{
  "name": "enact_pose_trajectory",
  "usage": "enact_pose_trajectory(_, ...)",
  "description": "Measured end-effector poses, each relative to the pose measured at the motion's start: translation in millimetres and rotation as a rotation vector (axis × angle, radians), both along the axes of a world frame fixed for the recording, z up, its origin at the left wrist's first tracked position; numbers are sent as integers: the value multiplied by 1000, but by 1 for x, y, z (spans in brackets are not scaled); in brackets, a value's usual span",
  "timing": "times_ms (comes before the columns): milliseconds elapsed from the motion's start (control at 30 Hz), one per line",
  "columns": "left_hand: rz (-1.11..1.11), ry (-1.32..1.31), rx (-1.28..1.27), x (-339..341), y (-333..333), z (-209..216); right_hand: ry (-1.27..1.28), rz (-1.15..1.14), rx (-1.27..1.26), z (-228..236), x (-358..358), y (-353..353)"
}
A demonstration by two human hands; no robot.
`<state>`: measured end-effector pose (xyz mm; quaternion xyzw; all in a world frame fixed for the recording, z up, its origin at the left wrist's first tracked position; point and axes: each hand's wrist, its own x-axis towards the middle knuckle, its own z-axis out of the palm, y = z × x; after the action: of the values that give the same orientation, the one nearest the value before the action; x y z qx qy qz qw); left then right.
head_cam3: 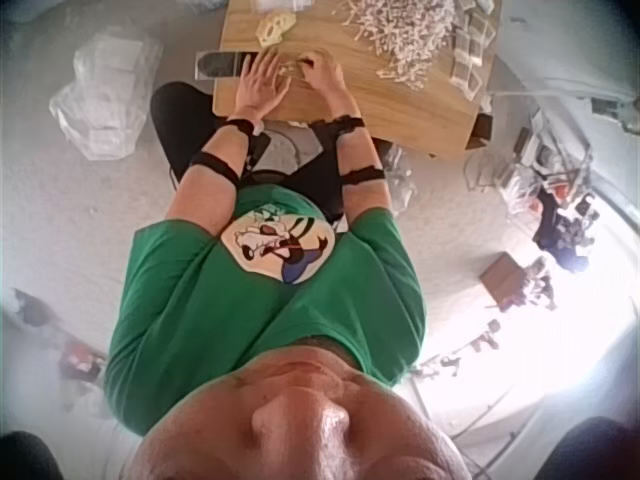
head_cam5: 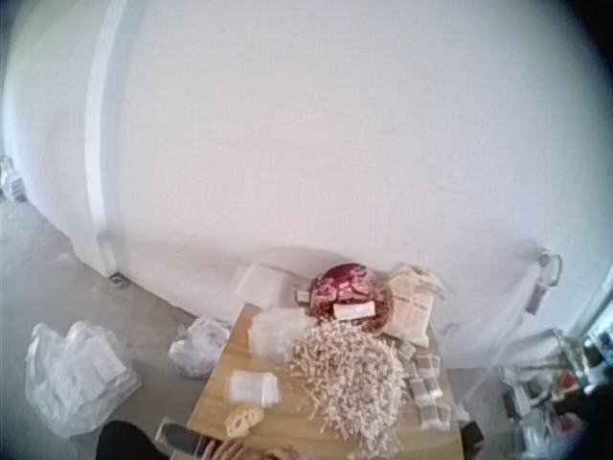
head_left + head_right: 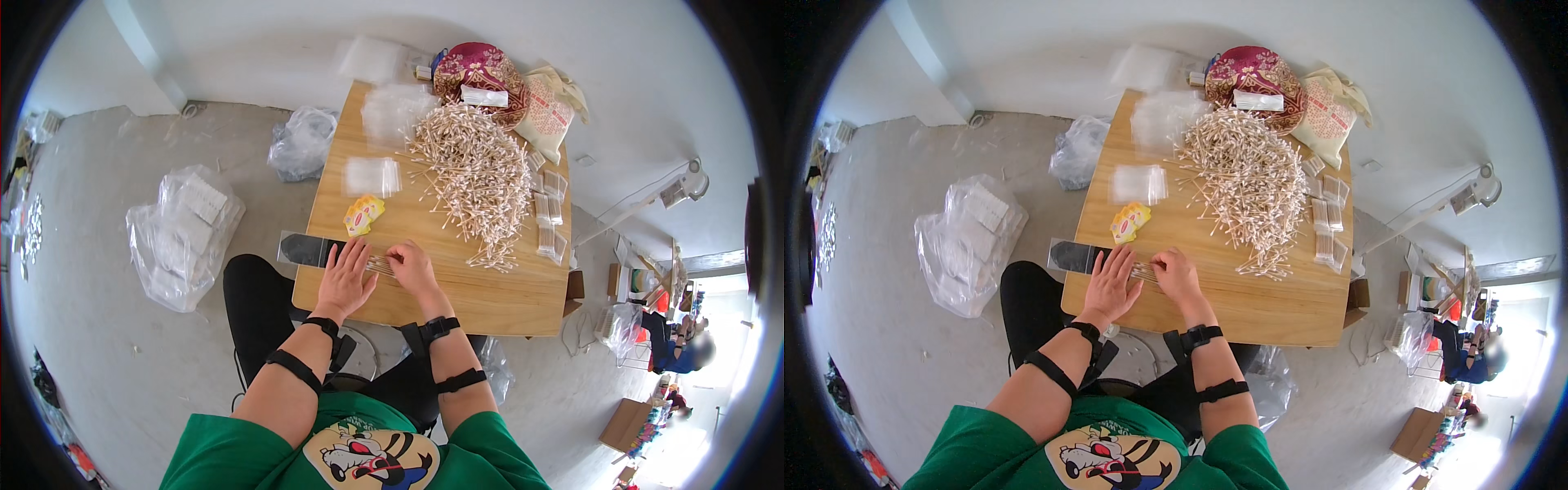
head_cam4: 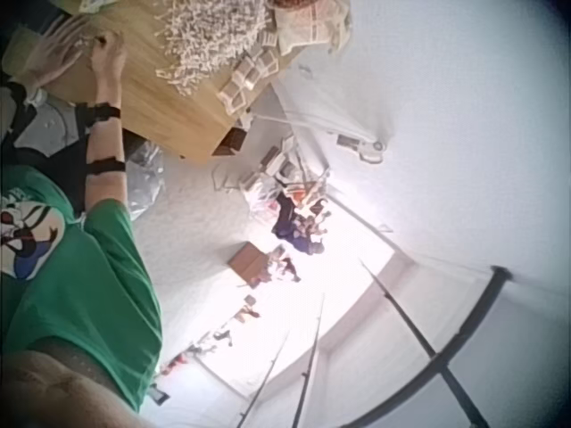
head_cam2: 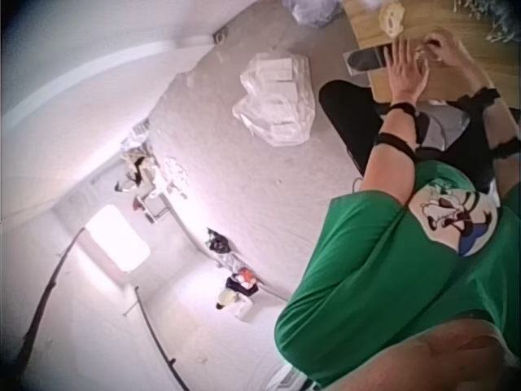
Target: The recorder is picking up cotton swabs and placing them into small plastic bags.
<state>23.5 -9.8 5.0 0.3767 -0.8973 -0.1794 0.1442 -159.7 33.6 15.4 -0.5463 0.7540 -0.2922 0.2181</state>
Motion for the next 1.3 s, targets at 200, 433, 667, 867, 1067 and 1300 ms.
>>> enact_pose_trajectory(200, -9, -11, 10, 2, 0, 6, 355, -399, -126, 3, -48, -2)
enact_pose_trajectory(433, -31, 0, 26, 0, 0, 8, 396, -351, -226, -26, -57, 11)
enact_pose_trajectory(667, -27, -15, 47, 1, -1, 11, 265, -269, -188, -13, -7, 26)
enact_pose_trajectory(867, -2, 31, 44, 0, 0, 5, 11, -137, -14, 7, -19, 9)
enact_pose_trajectory(1067, -25, 17, -10, 3, -1, 5, 326, -375, 19, 12, -53, -31)
enact_pose_trajectory(1300, -23, 25, 9, 2, 0, 7, 347, -393, 15, -10, -35, -8)
